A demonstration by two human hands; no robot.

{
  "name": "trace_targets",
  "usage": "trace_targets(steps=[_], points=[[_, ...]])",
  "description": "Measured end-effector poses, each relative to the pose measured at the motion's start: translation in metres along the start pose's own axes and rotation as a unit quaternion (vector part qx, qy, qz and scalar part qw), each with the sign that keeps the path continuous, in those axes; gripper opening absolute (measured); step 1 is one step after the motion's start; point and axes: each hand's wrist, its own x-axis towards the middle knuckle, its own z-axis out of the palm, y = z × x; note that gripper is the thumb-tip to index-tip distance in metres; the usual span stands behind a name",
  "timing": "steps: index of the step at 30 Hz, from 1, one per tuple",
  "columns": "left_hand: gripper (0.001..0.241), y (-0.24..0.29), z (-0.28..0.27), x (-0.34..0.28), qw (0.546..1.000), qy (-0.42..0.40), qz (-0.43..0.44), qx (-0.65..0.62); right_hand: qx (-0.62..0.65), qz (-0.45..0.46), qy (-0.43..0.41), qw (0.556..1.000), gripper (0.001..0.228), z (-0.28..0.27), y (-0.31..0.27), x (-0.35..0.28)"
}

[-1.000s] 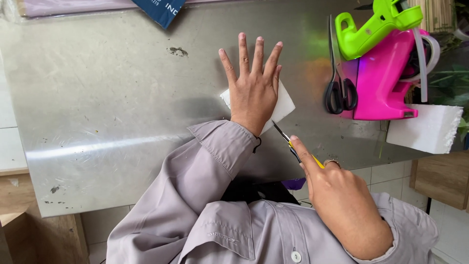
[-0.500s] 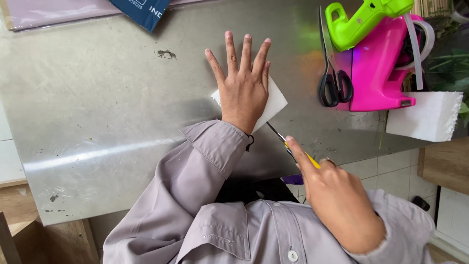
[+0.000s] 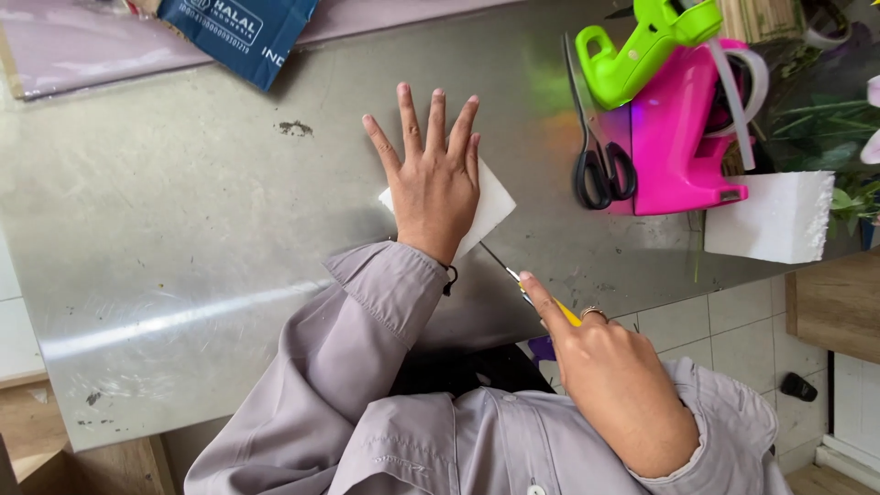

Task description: The person uses a utility knife to cut a white foam block into smaller pieces. They then use scissors to cut a piece of cardboard to size and wrap it around one of the foam pieces.

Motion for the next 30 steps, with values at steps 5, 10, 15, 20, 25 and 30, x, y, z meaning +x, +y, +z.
trace_targets(steps=[5,10,15,20,25,30], points=[[0.039,-0.001,0.002,0.000,1.000,0.010,0.004,-0.004,0.001,-0.002,0.017,1.000,0.101,0.011,0.003,-0.001],[0.041,-0.002,0.004,-0.001,1.000,0.012,0.003,0.008,0.034,-0.007,-0.024,0.999,0.096,0.013,0.018,-0.019],[0.051,-0.005,0.009,-0.001,1.000,0.009,0.004,0.003,0.149,0.109,-0.099,0.978,0.070,-0.001,0.054,-0.032],[0.045,-0.021,-0.049,-0.006,0.925,0.038,-0.027,-0.377,0.247,0.139,0.073,0.956,0.067,0.081,0.043,0.022],[0.067,-0.048,-0.072,-0.057,0.941,0.052,-0.001,-0.335,0.242,0.104,0.250,0.932,0.080,0.140,0.015,0.073],[0.132,-0.058,-0.028,-0.106,0.987,-0.045,-0.014,-0.156,0.098,0.159,0.320,0.929,0.074,0.139,0.006,0.087]])
